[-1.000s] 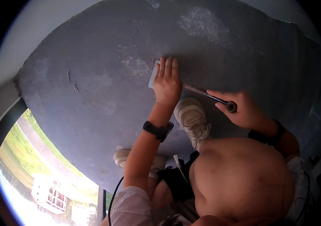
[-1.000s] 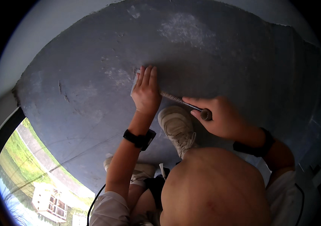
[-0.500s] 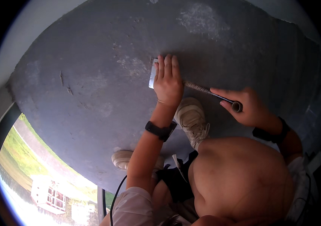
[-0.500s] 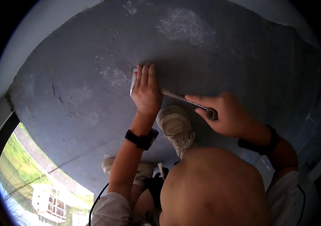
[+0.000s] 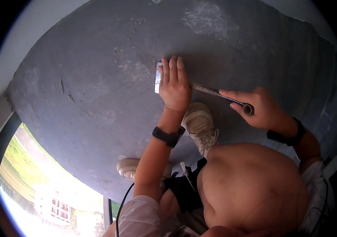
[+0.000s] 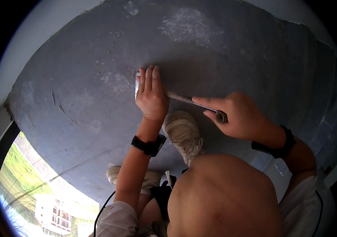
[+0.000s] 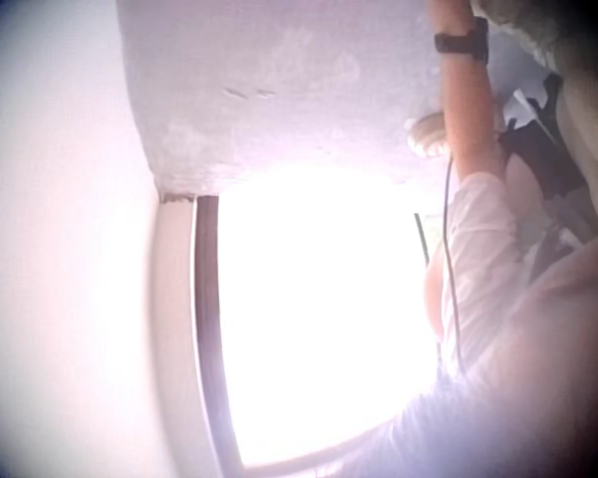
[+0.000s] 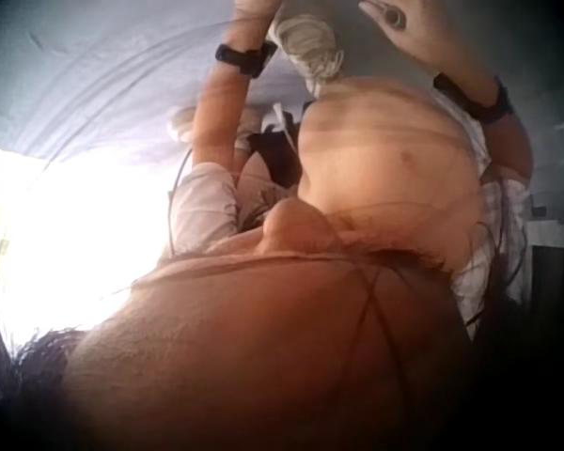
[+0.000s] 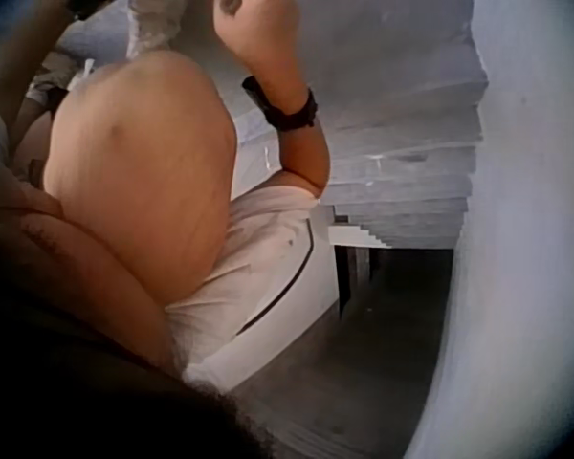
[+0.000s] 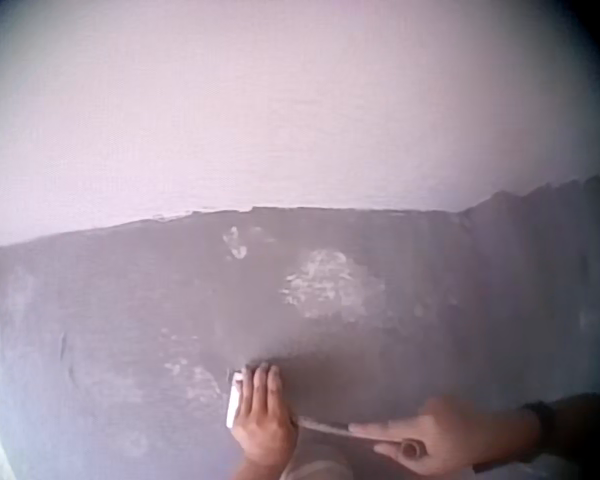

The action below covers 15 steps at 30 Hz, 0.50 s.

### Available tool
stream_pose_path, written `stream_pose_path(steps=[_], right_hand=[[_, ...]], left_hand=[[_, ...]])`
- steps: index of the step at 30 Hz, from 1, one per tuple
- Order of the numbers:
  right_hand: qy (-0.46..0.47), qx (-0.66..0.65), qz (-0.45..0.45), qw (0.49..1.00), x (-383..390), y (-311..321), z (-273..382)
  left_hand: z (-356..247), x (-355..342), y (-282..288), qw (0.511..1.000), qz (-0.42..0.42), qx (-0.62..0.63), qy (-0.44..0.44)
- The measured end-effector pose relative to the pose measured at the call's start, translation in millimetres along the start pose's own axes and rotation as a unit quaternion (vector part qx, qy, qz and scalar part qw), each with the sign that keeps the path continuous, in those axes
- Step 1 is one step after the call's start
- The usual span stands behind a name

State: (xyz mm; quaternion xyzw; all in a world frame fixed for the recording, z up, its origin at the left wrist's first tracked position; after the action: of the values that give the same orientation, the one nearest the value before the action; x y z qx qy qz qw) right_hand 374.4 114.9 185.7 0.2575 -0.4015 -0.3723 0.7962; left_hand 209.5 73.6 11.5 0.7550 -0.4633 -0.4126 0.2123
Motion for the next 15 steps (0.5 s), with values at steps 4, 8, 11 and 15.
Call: stream_pose_path(steps=[4, 8, 11, 15], right_hand=[[0.006, 0.001, 0.0, 1.0, -4, 3, 0], [0.019, 0.016, -0.01, 1.0, -4, 5, -3], [0.029, 0.023, -0.019, 0.999, -8, 6, -6], [0.049, 0.052, -0.015, 0.997, -14, 10, -16]], left_hand=[[-1, -1, -1, 1.0, -0.001, -0.007, -0.002], [-5, -2, -2, 1.0, -0.011, -0.012, -0.003], [-6, -1, -5, 1.0, -0.027, -0.011, 0.006], [-10, -5, -6, 0.999, -0.038, -0.012, 0.021]])
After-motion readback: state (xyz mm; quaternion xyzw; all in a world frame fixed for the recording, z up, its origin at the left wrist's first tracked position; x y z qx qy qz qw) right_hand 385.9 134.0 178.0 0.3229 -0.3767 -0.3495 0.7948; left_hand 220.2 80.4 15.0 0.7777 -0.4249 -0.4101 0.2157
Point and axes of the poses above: each hand's wrist, its own x-axis away from the middle knuckle, its own y-axis out of the back of the hand, z = x × y, the point moved 3 cm from there along -x, towards the middle knuckle, and after that the axes turned 14 degrees about -z, right-handed, at the moved point
